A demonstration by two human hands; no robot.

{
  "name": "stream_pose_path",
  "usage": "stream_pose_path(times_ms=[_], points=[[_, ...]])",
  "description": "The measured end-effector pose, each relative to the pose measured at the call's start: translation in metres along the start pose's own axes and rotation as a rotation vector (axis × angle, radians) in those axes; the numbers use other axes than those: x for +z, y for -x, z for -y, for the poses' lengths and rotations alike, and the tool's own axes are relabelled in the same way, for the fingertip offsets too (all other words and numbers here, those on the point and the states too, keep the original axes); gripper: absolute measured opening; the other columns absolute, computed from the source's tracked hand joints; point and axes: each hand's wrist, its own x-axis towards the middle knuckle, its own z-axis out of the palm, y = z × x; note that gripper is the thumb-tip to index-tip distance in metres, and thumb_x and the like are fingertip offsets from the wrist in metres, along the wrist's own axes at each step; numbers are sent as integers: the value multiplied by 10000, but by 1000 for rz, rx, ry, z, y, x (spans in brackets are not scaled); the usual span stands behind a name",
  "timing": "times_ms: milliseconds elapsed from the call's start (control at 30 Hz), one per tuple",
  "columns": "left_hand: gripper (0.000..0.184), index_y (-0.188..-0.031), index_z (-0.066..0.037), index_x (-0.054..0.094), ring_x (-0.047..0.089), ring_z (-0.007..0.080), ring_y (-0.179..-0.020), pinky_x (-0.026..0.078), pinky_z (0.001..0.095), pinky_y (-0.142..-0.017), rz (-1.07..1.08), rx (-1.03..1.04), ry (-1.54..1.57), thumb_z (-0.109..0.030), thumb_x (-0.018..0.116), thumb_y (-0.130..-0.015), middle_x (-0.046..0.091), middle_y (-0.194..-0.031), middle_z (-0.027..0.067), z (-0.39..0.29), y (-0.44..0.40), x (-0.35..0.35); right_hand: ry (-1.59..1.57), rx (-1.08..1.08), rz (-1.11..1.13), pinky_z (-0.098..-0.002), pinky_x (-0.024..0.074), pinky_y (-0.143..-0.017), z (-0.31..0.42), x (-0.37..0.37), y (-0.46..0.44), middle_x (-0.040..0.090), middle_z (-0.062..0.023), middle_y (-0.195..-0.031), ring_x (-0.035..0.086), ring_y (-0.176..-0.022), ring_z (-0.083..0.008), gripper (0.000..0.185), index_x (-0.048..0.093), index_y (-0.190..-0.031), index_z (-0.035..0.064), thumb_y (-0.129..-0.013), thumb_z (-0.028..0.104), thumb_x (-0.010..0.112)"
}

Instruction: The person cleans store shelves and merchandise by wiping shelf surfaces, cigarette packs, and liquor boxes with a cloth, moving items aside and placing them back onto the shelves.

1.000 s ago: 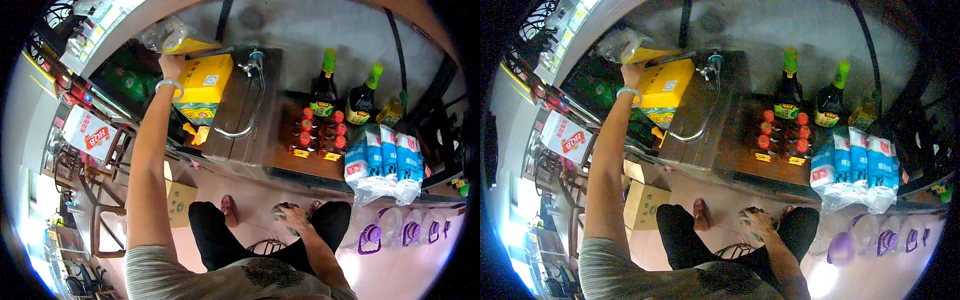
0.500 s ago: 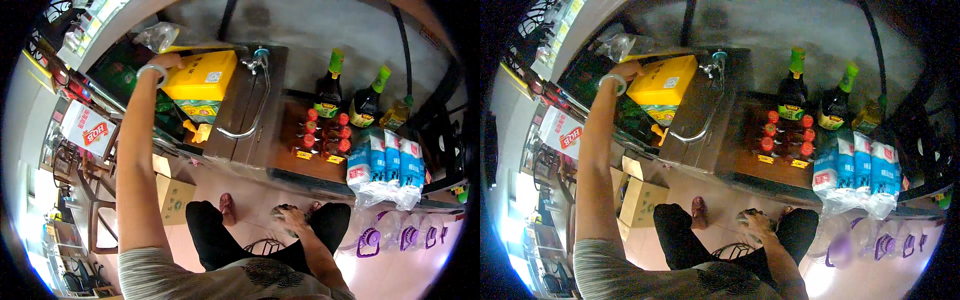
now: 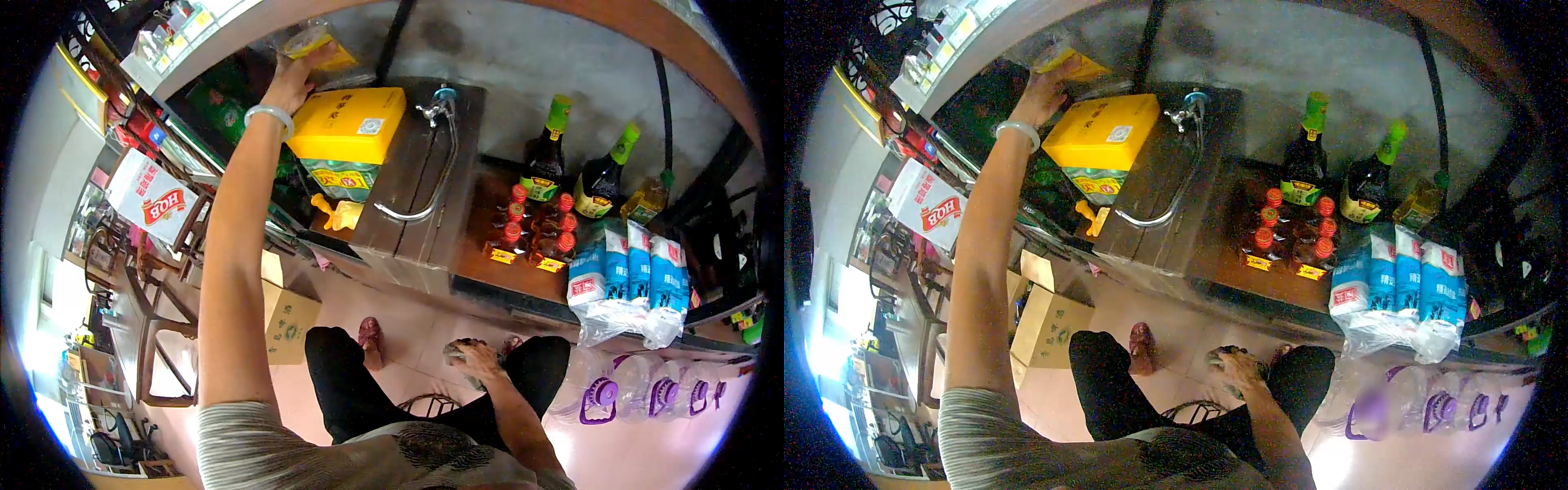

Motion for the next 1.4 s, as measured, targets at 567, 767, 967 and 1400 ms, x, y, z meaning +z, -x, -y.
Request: stream_pose_path(times_ms=[567,767,967,1400], points=[[387,-895,47,656,585,368,-971,456,385,-875,17,46,-1426,-292,601,-715,606,-1000,261,62,-42,-59,-23,-7,-49,-435,441,-878,6,-7,8,599,-169,-1085,560,-998,-356,510,581,-1155,138,-731,420,609],[404,-927,33,646,582,381,-967,460,399,-866,-49,-101,-1156,-335,589,-772,604,-1022,251,36,36,-62,-31,16,-42,-451,455,-847,12,-12,10,584,-143,-1125,560,-1012,-342,490,574,-1138,164,-731,434,612],[398,-975,-10,621,580,383,-970,477,426,-835,31,-27,-1246,-352,620,-774,608,-1023,226,70,76,-67,85,9,-153,-461,444,-862,10,-2,12,582,-138,-1132,557,-1021,-346,494,564,-1167,185,-741,432,604],[787,-1341,-119,310,445,420,-1112,408,482,-887,-113,243,-1321,-336,712,-700,367,-1261,285,89,107,-23,170,5,-288,-439,480,-757,-14,9,10,649,-170,-883,606,-855,-359,499,585,-1167,197,-738,452,611]])
